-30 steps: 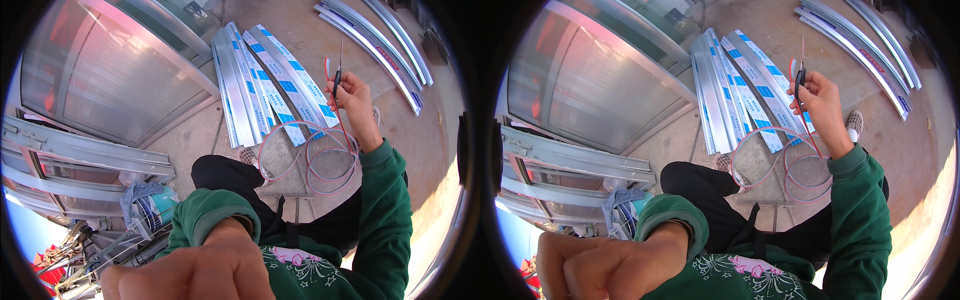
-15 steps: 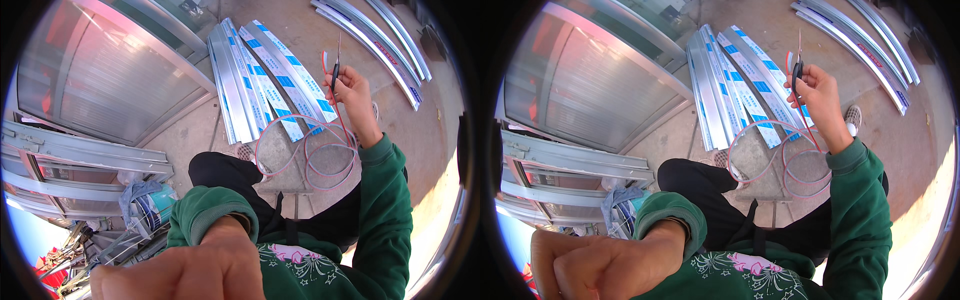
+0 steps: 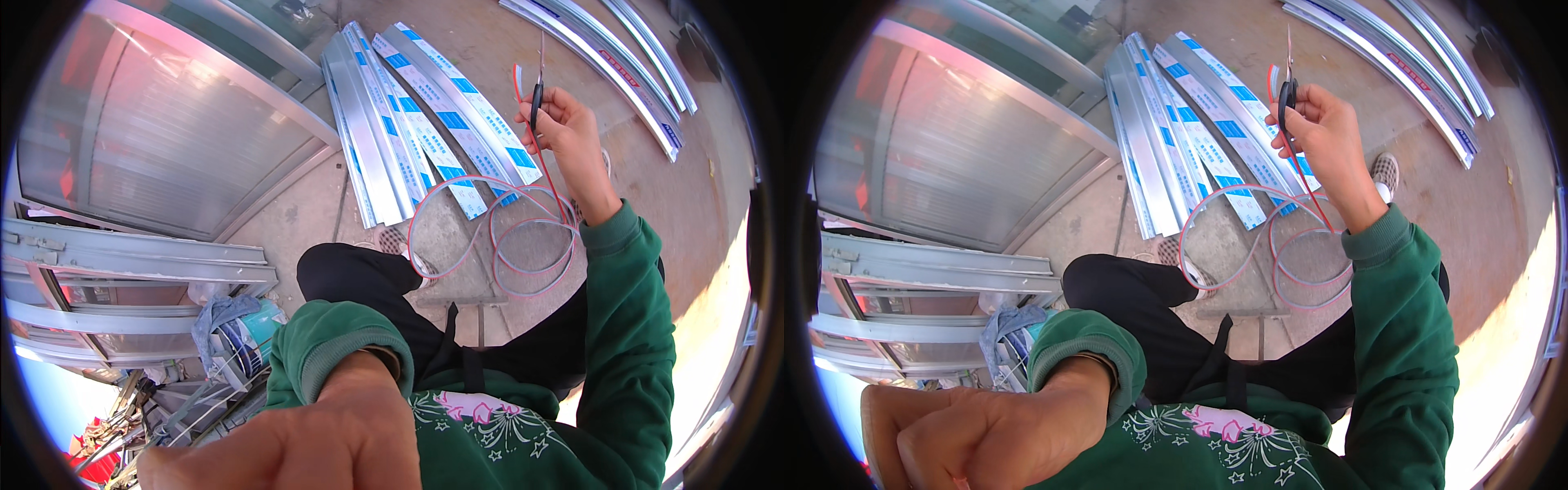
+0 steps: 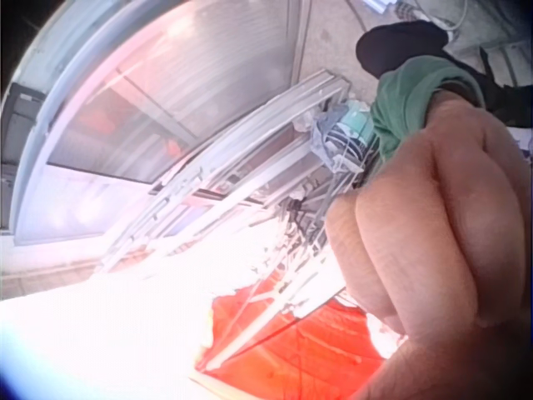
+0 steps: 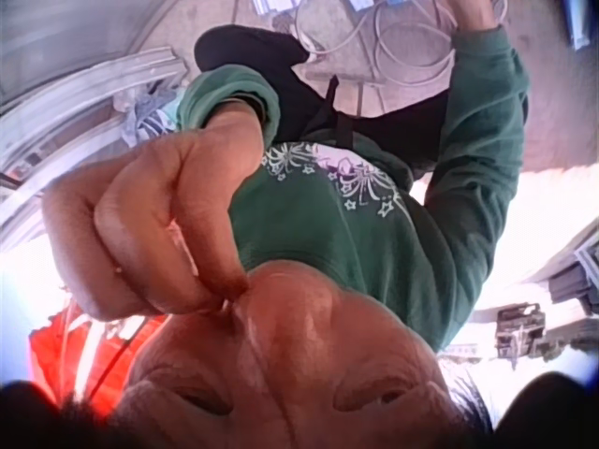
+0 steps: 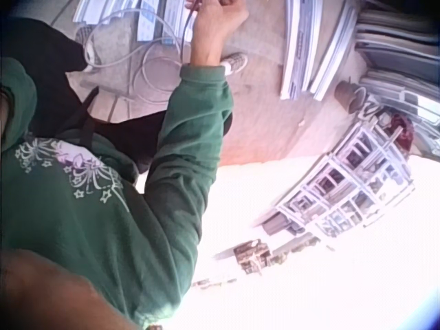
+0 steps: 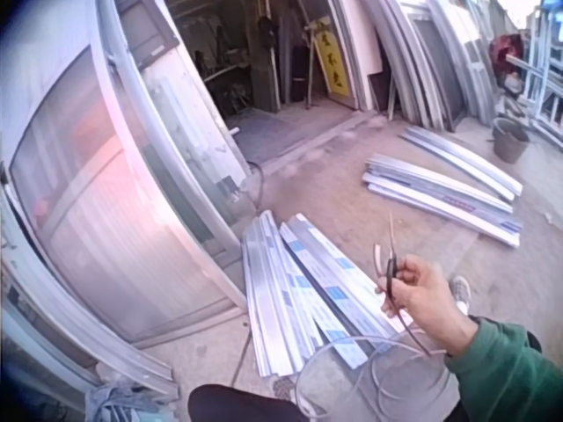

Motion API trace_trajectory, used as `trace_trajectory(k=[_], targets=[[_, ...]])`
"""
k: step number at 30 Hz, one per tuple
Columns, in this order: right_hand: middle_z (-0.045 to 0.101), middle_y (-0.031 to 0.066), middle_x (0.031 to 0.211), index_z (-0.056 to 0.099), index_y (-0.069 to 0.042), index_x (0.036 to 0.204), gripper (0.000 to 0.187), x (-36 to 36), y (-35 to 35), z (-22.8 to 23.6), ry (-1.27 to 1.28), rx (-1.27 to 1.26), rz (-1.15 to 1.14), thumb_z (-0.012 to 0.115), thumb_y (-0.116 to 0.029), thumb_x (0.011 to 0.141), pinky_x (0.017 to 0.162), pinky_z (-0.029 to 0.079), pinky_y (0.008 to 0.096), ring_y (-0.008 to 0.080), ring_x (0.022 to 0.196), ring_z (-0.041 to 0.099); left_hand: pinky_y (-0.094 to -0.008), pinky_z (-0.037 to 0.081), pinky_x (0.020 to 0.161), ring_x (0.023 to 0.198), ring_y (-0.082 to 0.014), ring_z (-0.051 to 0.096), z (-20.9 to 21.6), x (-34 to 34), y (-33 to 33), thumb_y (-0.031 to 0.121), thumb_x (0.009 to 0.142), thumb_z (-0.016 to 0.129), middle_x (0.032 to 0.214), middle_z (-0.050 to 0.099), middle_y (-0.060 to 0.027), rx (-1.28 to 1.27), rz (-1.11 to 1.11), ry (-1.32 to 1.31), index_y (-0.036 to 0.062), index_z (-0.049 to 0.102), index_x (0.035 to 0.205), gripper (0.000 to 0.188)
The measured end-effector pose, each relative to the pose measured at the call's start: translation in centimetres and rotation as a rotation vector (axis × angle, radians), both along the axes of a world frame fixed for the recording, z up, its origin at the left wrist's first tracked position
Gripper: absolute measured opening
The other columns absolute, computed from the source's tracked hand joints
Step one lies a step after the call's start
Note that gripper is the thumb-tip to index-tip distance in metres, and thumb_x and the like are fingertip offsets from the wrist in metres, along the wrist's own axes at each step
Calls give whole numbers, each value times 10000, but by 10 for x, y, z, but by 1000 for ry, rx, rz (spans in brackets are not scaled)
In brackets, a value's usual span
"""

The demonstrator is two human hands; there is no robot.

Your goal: The person inserts a red rubber seal into the groove of long aluminum profiles using a pair of scissors to guide the seal. They work on multiple profiles, cutting the seal as needed and placing the finished pieces aside.

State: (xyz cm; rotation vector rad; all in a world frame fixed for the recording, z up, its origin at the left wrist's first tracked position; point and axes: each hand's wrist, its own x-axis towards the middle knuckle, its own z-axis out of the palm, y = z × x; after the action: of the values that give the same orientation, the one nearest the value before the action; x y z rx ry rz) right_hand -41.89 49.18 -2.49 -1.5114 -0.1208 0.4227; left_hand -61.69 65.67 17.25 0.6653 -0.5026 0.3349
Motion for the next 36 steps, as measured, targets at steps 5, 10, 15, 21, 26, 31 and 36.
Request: trace_trajectory(k=[5, 10, 15, 21, 26, 31, 36], targets=[[694, 78, 924, 622, 5, 1120, 235, 1, -2, -1, -5, 4, -11, 660, -166, 963, 586, 512, 235, 95, 675, 633, -356, 610, 684, 848, -248, 636, -17, 6, -1, 91, 991, 613, 1088, 571, -80, -86, -75, -243, 8, 622, 931, 103], [695, 78, 926, 623, 6, 1119, 240, 2, -6, -1, -13, 2, -13, 663, -171, 962, 590, 514, 238, 97, 680, 634, -366, 608, 679, 873, -253, 635, 7, -4, 16, 96, 989, 610, 1109, 563, -82, -3, -223, 92, 5, 621, 944, 102], [699, 77, 934, 626, 5, 1112, 231, 3, -9, 2, -16, 6, -27, 658, -169, 964, 591, 506, 236, 97, 688, 634, -373, 614, 687, 934, -254, 629, -7, 7, 14, 110, 983, 615, 1157, 544, -84, 11, -263, -98, 4, 622, 954, 110], [705, 62, 894, 647, 4, 1075, 188, 12, -19, 4, -56, -22, -54, 646, -149, 965, 529, 450, 194, 68, 639, 602, -368, 632, 715, 1041, -253, 626, -18, 30, 18, 165, 990, 606, 1224, 515, -94, 20, -312, -246, 24, 635, 993, 145], [636, -12, 732, 663, -9, 1018, 194, 22, -29, 4, -152, -45, -190, 695, -187, 950, 463, 367, 191, 37, 560, 534, -345, 485, 809, 889, -198, 575, -69, 70, 16, 397, 1014, 590, 1099, 539, -107, 296, 259, 45, -28, 513, 1233, 484], [644, -1, 740, 660, -4, 1017, 159, 26, -34, 6, -146, -35, -199, 673, -149, 953, 446, 363, 200, 39, 556, 539, -275, 498, 693, 799, -121, 601, -178, 142, 4, 342, 1054, 558, 982, 649, -74, 778, 260, 790, -31, 614, 1172, 395], [645, 22, 737, 645, 19, 1000, 99, 9, -30, 7, -130, -9, 21, 638, -65, 947, 439, 365, 213, 40, 530, 525, -208, 404, 508, 613, -53, 528, -211, 144, 1, 302, 1026, 629, 857, 639, -32, 678, 51, 797, -12, 647, 1109, 325]])
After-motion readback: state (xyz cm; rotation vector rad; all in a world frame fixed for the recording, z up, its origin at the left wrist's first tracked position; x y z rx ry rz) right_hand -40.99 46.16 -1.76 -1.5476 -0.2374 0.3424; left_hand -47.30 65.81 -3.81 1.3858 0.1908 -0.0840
